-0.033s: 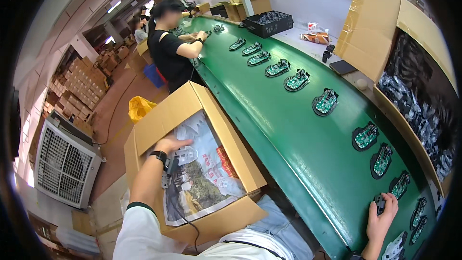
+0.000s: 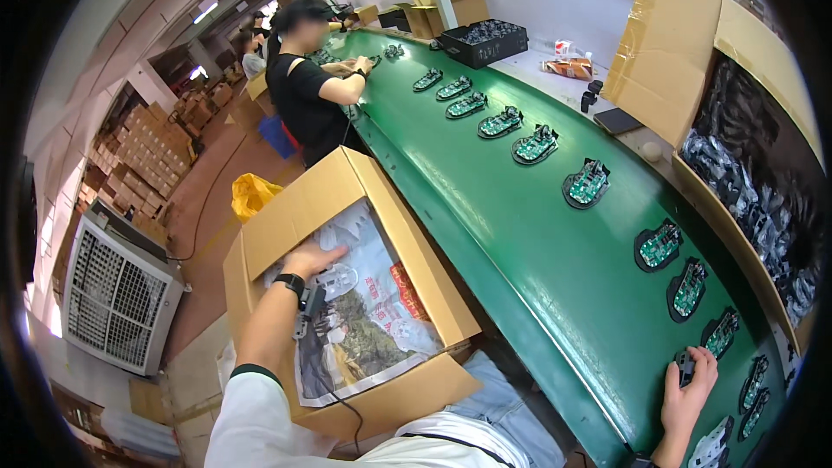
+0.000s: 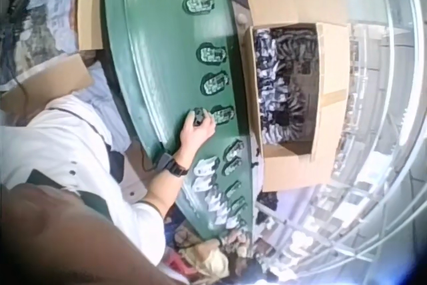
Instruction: The person assembles small electronic devices by hand on a green workbench. They repeatedly pick up white plastic housings and black internal components, fit them together, and place the assembled units on the table.
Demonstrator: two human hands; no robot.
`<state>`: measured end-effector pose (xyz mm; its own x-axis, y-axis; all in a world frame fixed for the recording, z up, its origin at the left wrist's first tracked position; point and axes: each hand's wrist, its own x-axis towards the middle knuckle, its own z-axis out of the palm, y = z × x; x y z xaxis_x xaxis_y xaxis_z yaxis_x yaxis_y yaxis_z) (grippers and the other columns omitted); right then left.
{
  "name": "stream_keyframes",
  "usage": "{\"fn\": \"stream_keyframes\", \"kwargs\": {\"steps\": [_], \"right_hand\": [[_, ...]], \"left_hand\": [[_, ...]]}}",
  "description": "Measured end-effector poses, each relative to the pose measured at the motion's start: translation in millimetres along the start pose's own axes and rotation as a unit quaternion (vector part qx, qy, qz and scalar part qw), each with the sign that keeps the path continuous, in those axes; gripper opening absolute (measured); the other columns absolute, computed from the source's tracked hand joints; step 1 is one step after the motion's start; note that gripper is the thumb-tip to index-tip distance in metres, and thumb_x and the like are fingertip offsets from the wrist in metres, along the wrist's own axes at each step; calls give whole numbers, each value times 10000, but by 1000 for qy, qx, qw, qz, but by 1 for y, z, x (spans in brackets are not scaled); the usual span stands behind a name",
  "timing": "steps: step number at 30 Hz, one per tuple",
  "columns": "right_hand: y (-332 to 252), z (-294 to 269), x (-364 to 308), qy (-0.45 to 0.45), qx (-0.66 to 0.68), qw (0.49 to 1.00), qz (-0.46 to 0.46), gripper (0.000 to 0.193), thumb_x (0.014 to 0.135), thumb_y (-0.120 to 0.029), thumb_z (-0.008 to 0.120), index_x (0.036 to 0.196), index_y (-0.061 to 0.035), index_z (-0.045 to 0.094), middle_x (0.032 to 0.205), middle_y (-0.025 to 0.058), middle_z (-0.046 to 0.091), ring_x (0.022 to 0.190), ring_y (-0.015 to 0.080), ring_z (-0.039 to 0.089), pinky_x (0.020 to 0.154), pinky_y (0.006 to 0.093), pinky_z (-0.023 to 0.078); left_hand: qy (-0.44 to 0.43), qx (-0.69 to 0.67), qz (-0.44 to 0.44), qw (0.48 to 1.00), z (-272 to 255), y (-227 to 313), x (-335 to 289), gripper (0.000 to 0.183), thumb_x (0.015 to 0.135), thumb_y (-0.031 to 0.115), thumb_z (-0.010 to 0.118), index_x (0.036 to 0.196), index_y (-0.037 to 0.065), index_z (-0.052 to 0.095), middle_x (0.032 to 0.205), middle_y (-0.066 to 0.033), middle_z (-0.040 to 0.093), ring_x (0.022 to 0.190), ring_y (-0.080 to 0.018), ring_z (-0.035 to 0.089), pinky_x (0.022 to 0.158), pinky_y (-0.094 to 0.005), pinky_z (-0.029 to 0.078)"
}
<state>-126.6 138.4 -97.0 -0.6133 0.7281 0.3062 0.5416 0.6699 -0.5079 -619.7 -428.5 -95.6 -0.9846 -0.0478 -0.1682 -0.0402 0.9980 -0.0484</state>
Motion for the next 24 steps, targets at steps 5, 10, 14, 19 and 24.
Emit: {"fn": "stream_keyframes", "kwargs": {"steps": [5, 10, 14, 19, 24], "right_hand": [[2, -3, -1, 0, 2, 1000, -9, 362, 866, -125, 680, 1203, -17, 604, 1337, 199, 551, 1272, 390, 485, 1117, 464, 362], [-4, 0, 2, 10, -15, 999, -31, 370, 866, -142, 687, 1203, -13, 608, 1357, 209, 555, 1268, 403, 497, 1116, 466, 372], [-21, -3, 2, -5, -12, 1000, -9, 375, 868, -152, 684, 1209, -15, 611, 1367, 204, 556, 1279, 404, 494, 1116, 459, 378], [-31, -4, -1, -3, -3, 1000, -1, 382, 851, -144, 698, 1203, -15, 625, 1362, 207, 560, 1274, 403, 497, 1109, 457, 384], [-40, -5, 0, 21, 2, 1000, -4, 337, 837, -171, 740, 1134, -20, 687, 1292, 212, 589, 1223, 398, 520, 1074, 458, 411]], "left_hand": [[73, 10, -34, 997, -11, 7, -15, 1109, 734, 653, 741, 1526, -42, 393, 1571, -256, 421, 1489, -392, 359, 1213, -548, 266], [148, -35, -50, 987, -10, 14, -43, 1013, 666, 594, 805, 1355, -104, 547, 1428, -310, 541, 1396, -504, 399, 1201, -628, 197], [292, -81, 71, 950, -5, 8, -90, 898, 644, 529, 867, 1224, -102, 599, 1252, -293, 614, 1291, -489, 461, 1170, -585, 274], [310, -157, 272, 897, -42, 50, -158, 884, 578, 392, 918, 1220, -63, 514, 1200, -232, 577, 1223, -466, 477, 1136, -580, 333], [357, -166, 501, 771, -103, 147, -158, 901, 535, 372, 939, 1209, -15, 482, 1193, -217, 560, 1207, -482, 460, 1120, -614, 331]]}}
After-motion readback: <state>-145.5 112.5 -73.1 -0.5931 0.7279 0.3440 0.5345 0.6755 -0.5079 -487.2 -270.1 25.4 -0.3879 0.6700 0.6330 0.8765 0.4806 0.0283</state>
